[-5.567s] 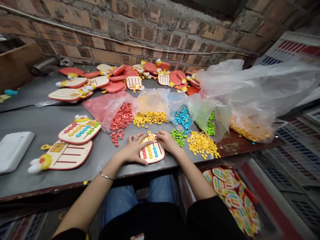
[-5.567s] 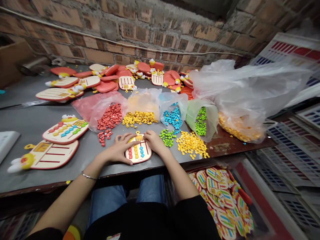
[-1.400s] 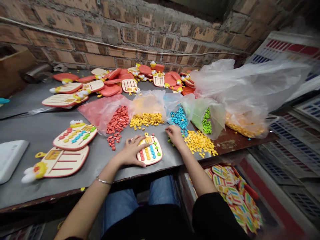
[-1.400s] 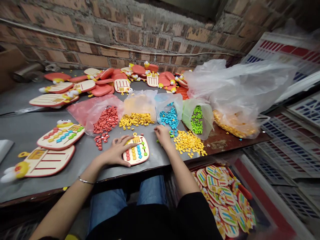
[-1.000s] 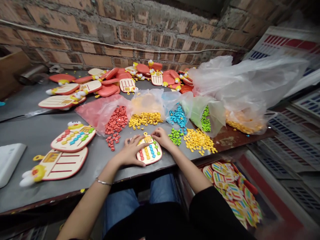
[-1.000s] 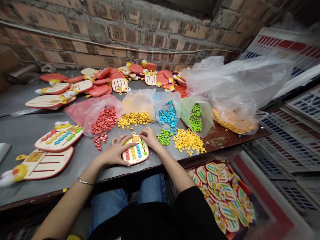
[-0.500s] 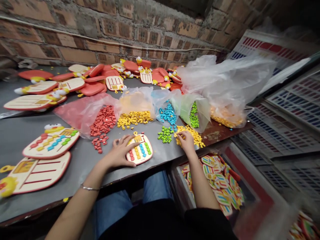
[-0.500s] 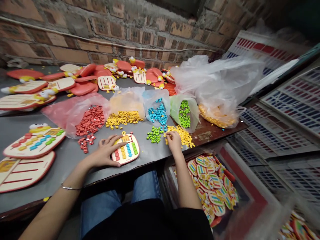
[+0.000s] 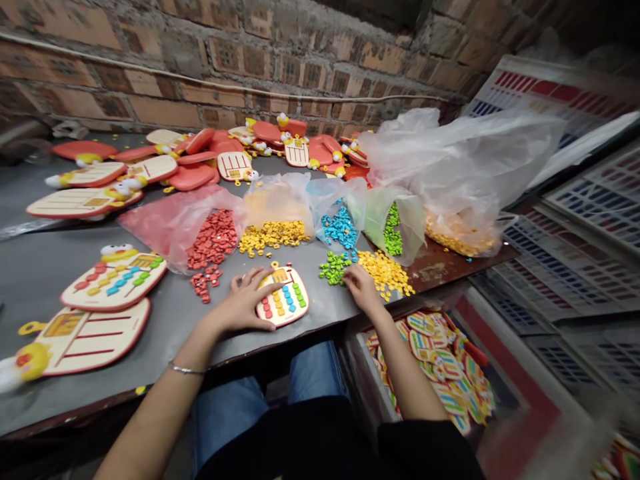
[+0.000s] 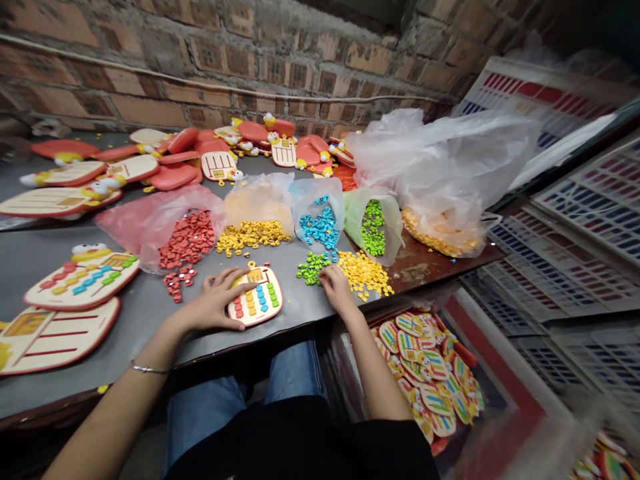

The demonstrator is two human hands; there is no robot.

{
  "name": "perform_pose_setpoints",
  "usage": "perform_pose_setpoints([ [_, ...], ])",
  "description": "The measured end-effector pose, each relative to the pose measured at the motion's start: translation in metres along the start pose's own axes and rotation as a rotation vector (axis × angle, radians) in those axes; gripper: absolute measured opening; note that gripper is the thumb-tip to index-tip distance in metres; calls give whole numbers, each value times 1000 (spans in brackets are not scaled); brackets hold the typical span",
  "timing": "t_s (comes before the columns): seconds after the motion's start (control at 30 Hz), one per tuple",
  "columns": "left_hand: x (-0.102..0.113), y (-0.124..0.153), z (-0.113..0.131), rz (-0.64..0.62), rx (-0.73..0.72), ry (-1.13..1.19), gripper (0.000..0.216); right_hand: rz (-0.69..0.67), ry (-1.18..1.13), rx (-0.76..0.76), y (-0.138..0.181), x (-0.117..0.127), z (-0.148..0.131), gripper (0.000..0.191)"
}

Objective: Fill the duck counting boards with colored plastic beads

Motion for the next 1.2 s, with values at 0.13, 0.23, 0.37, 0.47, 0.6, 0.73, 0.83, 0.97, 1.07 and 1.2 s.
perform_pose_setpoints([
  [0.13, 0, 1, 0, 10, -4, -2, 93, -90, -199, 18, 23, -14, -36, 9],
  [0.23, 1, 1, 2, 16, -11, -1, 92, -115, -218, 65, 34, -20, -48, 12],
  [0.37, 3, 1, 3, 5, -5, -3, 94, -139, -105, 170, 40, -24, -48, 16],
  [0.47, 3, 1, 5, -6, 5, -3, 92, -121, 23, 239, 39, -21, -45, 16],
  [0.6, 2, 0, 4, -4, 8, 13, 91, -108, 52, 239, 38, -16, -43, 14],
  [0.73, 1, 1, 2, 15, -4, 37, 91, -129, 33, 203, 37, -16, -41, 15],
  [0.83, 1, 2, 2, 29, -12, 43, 91, -125, 44, 193, 37, -18, -41, 13],
  [0.97, 2, 2, 3, 25, -4, 40, 93, -116, 70, 202, 40, -18, -42, 12],
  [1.07, 2, 1, 3, 19, -2, 39, 94, -122, 27, 191, 38, -17, -47, 12],
  [1.2, 2, 1, 3, 18, -5, 50, 91, -158, -125, 162, 15, -23, -63, 10],
])
Point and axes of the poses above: each hand's wrist, its own y-axis away from the middle knuckle, its own x-axis out of the back of the hand, z = x × y, the point moved 5 cm from there along -y, towards the middle knuckle, and after that the axes turned 15 degrees about z, right-handed, at the moved point
